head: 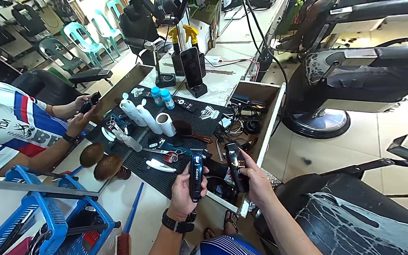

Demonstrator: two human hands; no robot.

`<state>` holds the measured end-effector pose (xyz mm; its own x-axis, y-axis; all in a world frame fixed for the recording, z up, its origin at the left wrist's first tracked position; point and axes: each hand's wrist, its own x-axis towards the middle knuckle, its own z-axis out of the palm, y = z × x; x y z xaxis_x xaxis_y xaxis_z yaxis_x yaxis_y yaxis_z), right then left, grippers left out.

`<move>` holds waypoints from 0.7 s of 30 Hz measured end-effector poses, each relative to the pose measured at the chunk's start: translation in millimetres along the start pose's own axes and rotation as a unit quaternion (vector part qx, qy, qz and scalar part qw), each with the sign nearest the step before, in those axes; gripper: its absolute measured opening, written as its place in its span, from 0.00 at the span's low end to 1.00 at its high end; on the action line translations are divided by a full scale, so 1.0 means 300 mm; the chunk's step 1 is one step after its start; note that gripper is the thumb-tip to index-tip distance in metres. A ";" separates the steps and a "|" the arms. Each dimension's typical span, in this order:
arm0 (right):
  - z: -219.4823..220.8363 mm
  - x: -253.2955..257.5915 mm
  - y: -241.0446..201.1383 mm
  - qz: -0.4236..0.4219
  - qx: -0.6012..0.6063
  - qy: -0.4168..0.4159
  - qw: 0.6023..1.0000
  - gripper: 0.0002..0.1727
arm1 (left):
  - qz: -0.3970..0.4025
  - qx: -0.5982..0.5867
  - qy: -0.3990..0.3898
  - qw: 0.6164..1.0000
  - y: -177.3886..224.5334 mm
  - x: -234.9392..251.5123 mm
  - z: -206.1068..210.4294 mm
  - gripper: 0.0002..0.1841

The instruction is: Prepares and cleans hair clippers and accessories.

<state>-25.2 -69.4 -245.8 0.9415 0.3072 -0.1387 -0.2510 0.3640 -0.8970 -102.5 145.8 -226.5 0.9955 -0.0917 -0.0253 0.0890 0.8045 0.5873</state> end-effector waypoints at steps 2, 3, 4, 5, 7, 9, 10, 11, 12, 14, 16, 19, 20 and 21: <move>0.000 0.001 -0.003 -0.002 0.001 0.001 1.000 0.41 | -0.001 -0.008 0.002 1.000 0.001 0.004 0.000 0.26; 0.001 0.000 -0.004 -0.002 0.002 0.002 1.000 0.42 | -0.002 -0.006 0.006 1.000 0.002 0.005 0.001 0.26; 0.000 -0.001 -0.005 -0.001 0.004 0.003 1.000 0.42 | 0.001 0.006 0.016 1.000 0.002 0.005 0.005 0.26; -0.002 -0.001 -0.005 -0.002 0.008 0.003 1.000 0.42 | 0.008 0.027 0.031 0.999 0.003 0.005 0.011 0.27; -0.010 0.005 -0.010 -0.009 0.011 0.008 1.000 0.41 | 0.023 0.096 0.064 0.993 0.004 0.005 0.028 0.31; -0.020 0.014 -0.029 -0.008 -0.006 0.037 0.999 0.43 | 0.031 0.147 0.091 0.984 0.002 0.006 0.038 0.34; -0.026 0.022 -0.043 -0.004 -0.023 0.054 0.998 0.44 | 0.031 0.161 0.097 0.982 0.000 0.007 0.040 0.33; -0.035 0.033 -0.060 0.002 -0.049 0.069 0.996 0.45 | 0.031 0.173 0.099 0.979 -0.001 0.008 0.042 0.31; -0.044 0.046 -0.075 0.012 -0.081 0.079 0.994 0.45 | 0.033 0.181 0.098 0.978 -0.002 0.005 0.042 0.29; -0.066 0.083 -0.105 0.030 -0.153 0.082 0.984 0.45 | 0.041 0.187 0.092 0.977 0.002 0.004 0.044 0.28; -0.086 0.126 -0.125 0.041 -0.241 0.081 0.966 0.41 | 0.051 0.210 0.095 0.972 0.011 0.003 0.046 0.28; -0.099 0.177 -0.149 0.028 -0.365 0.091 0.926 0.35 | 0.066 0.252 0.117 0.958 0.032 0.004 0.044 0.26; -0.102 0.191 -0.153 0.013 -0.390 0.094 0.916 0.34 | 0.068 0.256 0.131 0.955 0.038 0.002 0.043 0.26; -0.108 0.206 -0.157 0.001 -0.408 0.093 0.908 0.33 | 0.070 0.258 0.143 0.953 0.045 0.001 0.041 0.25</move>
<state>52.2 -96.1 -225.6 0.9822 0.1251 -0.1401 -0.0730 -0.4333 -0.8983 -101.4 149.5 -208.6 0.9715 0.2177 -0.0937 0.0004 0.3939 0.9192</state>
